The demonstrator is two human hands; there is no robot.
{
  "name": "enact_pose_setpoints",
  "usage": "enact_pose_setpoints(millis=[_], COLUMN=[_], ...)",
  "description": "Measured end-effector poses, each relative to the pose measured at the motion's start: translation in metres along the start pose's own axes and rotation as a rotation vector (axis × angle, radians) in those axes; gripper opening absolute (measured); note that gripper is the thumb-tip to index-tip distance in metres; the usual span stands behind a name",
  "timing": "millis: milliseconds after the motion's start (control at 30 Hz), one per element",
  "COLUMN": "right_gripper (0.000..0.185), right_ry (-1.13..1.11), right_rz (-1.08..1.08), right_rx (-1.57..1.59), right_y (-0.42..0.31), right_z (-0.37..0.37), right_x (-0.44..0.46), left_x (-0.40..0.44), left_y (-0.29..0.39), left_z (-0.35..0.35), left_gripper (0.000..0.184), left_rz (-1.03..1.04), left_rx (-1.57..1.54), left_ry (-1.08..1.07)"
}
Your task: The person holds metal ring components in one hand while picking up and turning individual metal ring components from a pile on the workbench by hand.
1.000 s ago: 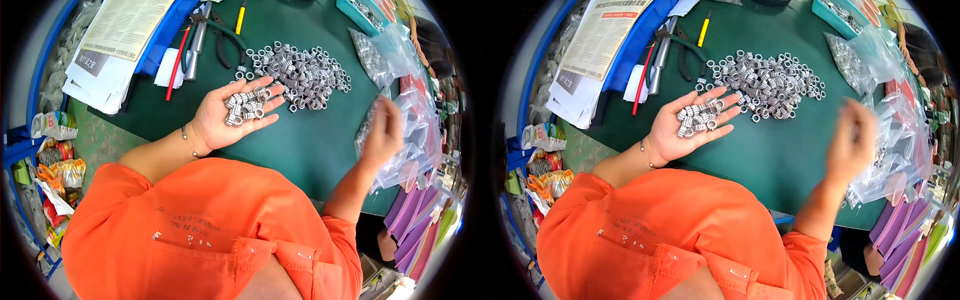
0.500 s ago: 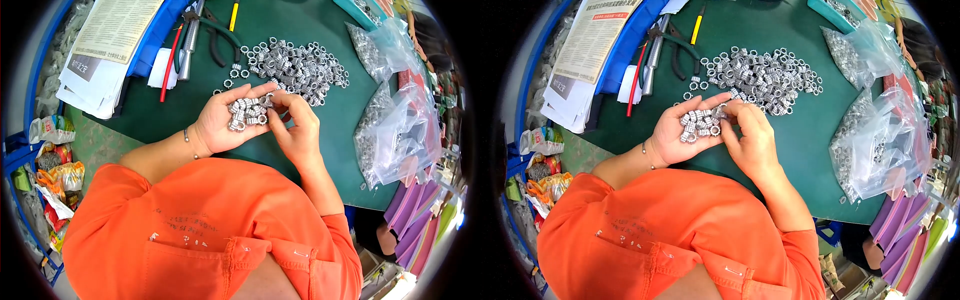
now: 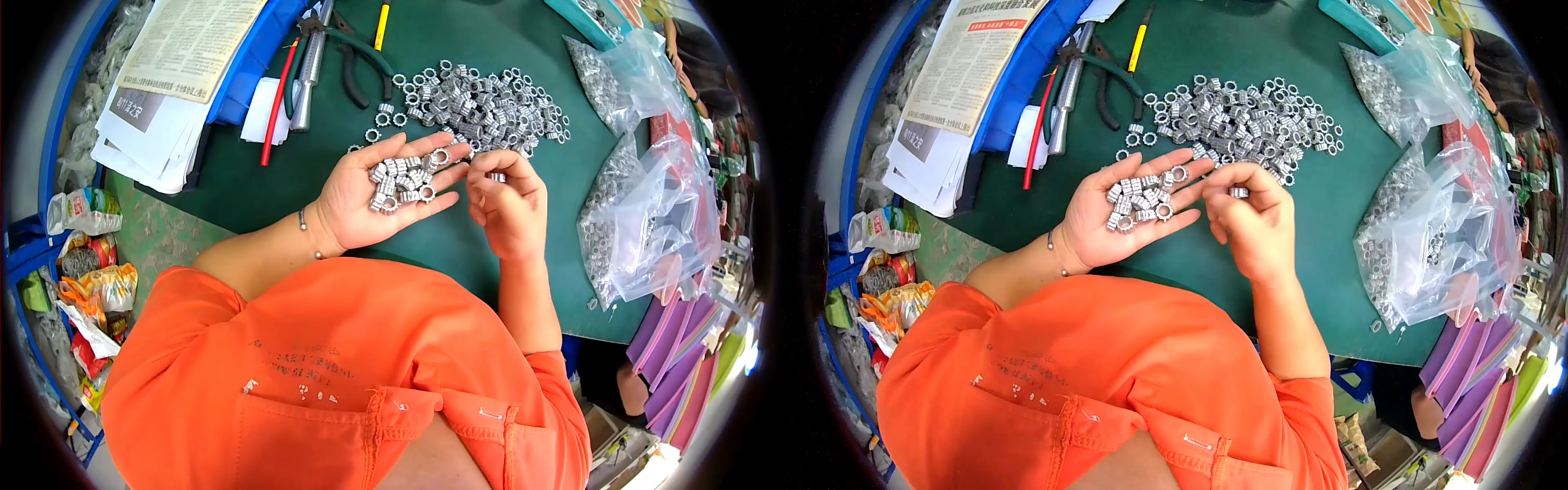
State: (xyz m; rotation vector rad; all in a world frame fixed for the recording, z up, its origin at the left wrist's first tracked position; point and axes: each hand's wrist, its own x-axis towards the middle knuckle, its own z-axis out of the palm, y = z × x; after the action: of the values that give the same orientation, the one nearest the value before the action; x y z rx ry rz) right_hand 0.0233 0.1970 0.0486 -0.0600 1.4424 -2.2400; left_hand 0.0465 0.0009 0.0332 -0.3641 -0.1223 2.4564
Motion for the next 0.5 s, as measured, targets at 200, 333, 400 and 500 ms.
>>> enact_pose_setpoints(millis=[200,333,400,500], right_gripper=[0.016,0.008,0.011,0.009], right_ry=[-0.031,0.014,-0.011,0.112], right_rz=[-0.526,-0.105,-0.044,-0.078], right_rx=[-0.977,-0.151,0.251,-0.257], right_y=[0.008,0.004,-0.001,-0.004], right_z=[0.027,0.011,0.003,0.002], right_x=[0.010,0.005,0.006,0.003], left_x=[-0.001,-0.003,-0.002,0.000], left_y=[0.002,0.000,0.000,0.000], left_z=[-0.009,-0.002,0.000,0.000], left_gripper=[0.050,0.051,0.050,0.050], left_rz=[-0.035,-0.044,-0.040,-0.047], left_rx=[0.010,-0.010,0.018,0.028], left_ry=[-0.009,0.030,0.025,0.022])
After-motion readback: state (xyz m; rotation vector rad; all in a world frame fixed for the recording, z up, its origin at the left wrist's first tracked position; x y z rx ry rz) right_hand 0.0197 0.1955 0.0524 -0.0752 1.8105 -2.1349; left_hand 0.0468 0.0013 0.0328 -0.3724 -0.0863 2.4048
